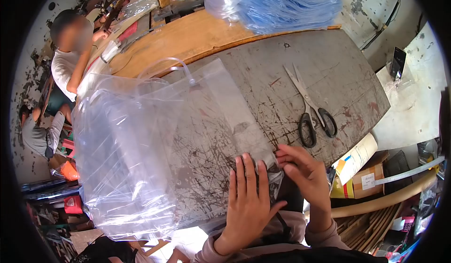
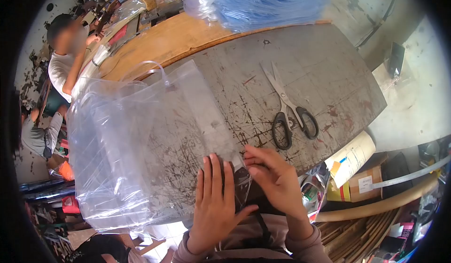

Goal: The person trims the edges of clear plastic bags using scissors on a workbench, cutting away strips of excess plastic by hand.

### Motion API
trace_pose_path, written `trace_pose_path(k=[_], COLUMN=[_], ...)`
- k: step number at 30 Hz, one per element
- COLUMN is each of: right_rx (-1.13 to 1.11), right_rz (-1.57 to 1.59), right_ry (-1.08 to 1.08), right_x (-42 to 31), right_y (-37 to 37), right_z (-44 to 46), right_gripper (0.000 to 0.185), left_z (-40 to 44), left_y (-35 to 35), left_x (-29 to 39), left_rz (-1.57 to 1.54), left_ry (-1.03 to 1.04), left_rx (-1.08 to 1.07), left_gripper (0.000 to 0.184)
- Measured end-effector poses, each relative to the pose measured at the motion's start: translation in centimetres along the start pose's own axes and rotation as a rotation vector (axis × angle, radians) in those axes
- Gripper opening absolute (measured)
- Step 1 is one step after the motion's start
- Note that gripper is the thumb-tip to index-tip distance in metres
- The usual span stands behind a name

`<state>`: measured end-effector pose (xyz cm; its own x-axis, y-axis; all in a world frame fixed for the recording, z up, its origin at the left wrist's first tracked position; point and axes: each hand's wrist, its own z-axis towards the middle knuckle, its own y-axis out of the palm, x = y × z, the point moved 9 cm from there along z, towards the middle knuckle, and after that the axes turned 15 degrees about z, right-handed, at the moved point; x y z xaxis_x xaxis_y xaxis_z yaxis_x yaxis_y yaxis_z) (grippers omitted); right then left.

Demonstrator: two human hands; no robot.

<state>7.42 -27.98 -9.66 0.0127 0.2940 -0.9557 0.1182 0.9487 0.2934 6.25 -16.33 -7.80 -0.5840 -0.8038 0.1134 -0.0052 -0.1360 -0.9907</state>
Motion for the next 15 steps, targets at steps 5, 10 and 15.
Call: trace_pose_path(k=[5, 10, 15], right_rx=[0.043, 0.086, 0.075], right_rz=[0.22, 0.194, 0.179], right_ry=[0.085, 0.094, 0.123], right_x=[0.71, 0.88, 0.79], right_y=[-0.39, -0.52, -0.48], right_z=[0.25, 0.23, 0.23], right_gripper=[0.039, 0.035, 0.035], left_z=[0.22, 0.29, 0.21], left_y=[0.01, 0.03, 0.0], left_x=[-0.75, -1.06, -1.03], left_rz=[-0.087, -0.188, -0.217], left_ry=[-0.023, -0.021, -0.005], left_rx=[0.076, 0.107, 0.102], left_gripper=[0.084, 0.075, 0.07])
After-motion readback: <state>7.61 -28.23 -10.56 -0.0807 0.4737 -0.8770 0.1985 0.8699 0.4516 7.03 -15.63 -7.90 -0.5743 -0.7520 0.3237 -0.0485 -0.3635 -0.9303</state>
